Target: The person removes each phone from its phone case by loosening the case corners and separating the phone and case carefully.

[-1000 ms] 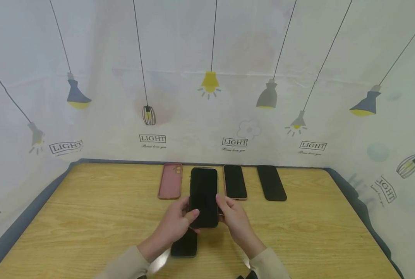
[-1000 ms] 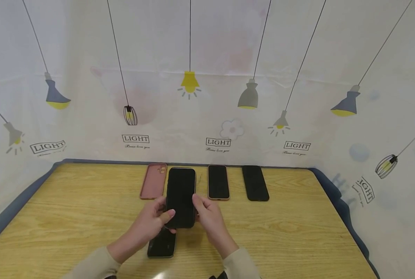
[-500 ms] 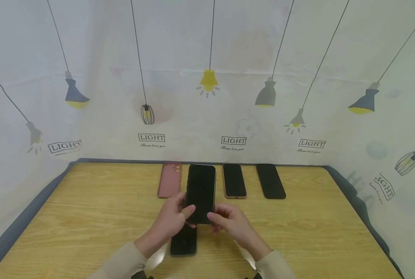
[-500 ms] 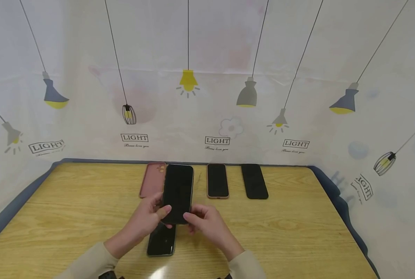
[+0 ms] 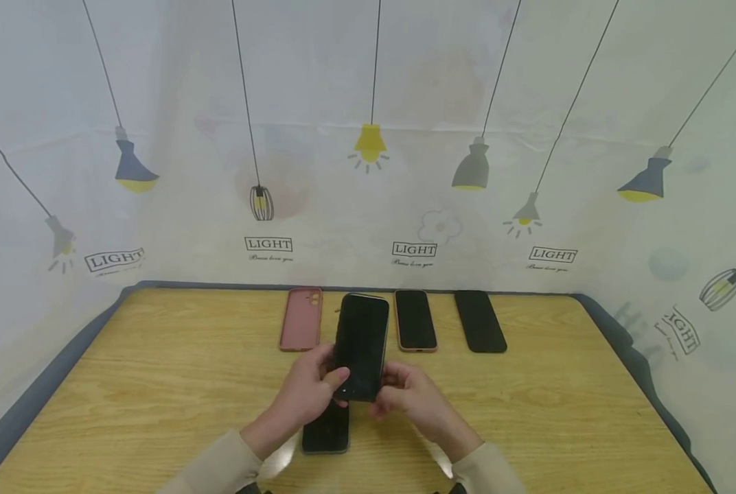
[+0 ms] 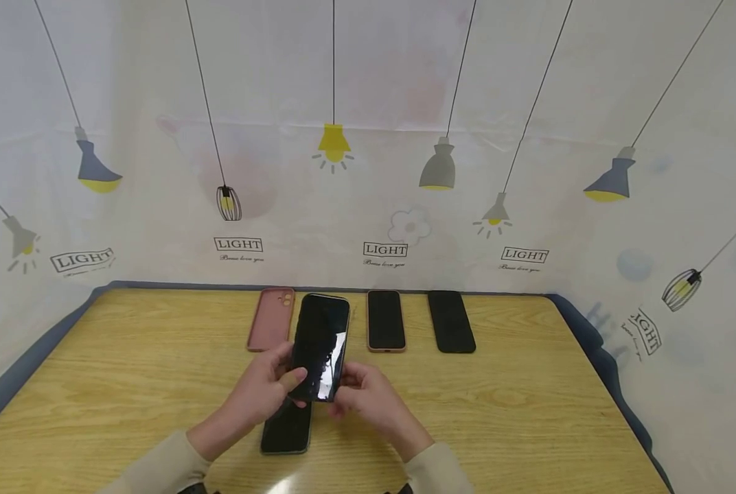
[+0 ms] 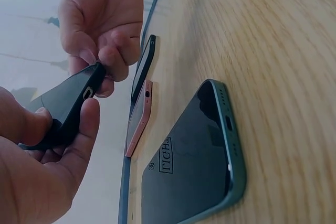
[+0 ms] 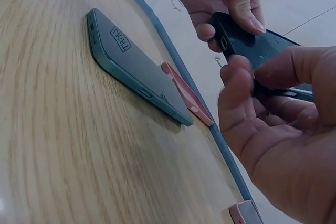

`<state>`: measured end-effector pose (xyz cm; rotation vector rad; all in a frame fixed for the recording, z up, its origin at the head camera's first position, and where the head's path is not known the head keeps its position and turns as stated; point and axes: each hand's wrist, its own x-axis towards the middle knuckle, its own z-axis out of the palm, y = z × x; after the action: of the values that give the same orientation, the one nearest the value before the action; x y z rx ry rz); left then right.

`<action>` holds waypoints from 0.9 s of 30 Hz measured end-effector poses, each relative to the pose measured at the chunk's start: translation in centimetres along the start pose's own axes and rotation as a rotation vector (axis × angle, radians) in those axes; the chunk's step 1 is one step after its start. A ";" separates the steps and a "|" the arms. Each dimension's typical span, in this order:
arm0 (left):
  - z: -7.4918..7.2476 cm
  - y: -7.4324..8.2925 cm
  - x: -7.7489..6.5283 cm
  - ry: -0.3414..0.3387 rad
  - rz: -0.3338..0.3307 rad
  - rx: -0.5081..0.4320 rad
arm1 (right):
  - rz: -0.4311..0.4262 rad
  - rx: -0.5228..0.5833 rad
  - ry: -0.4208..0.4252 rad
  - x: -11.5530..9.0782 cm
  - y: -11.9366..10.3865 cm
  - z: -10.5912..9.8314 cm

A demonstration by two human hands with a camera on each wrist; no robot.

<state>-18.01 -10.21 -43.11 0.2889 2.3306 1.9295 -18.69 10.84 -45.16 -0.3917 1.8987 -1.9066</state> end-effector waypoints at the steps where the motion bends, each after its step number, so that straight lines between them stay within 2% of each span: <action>1: 0.0 0.0 0.0 0.000 0.003 0.000 | 0.007 -0.004 0.012 0.0 -0.1 0.1; 14: 0.4 0.0 -0.1 -0.013 0.020 0.027 | 0.093 0.047 0.145 0.4 -0.3 1.1; 27: 0.7 0.2 -0.1 -0.025 0.003 0.066 | 0.097 0.033 0.167 0.6 0.0 1.1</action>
<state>-17.76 -9.51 -43.04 0.3203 2.3826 1.8420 -18.70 9.56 -45.23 -0.1304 1.9496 -1.9560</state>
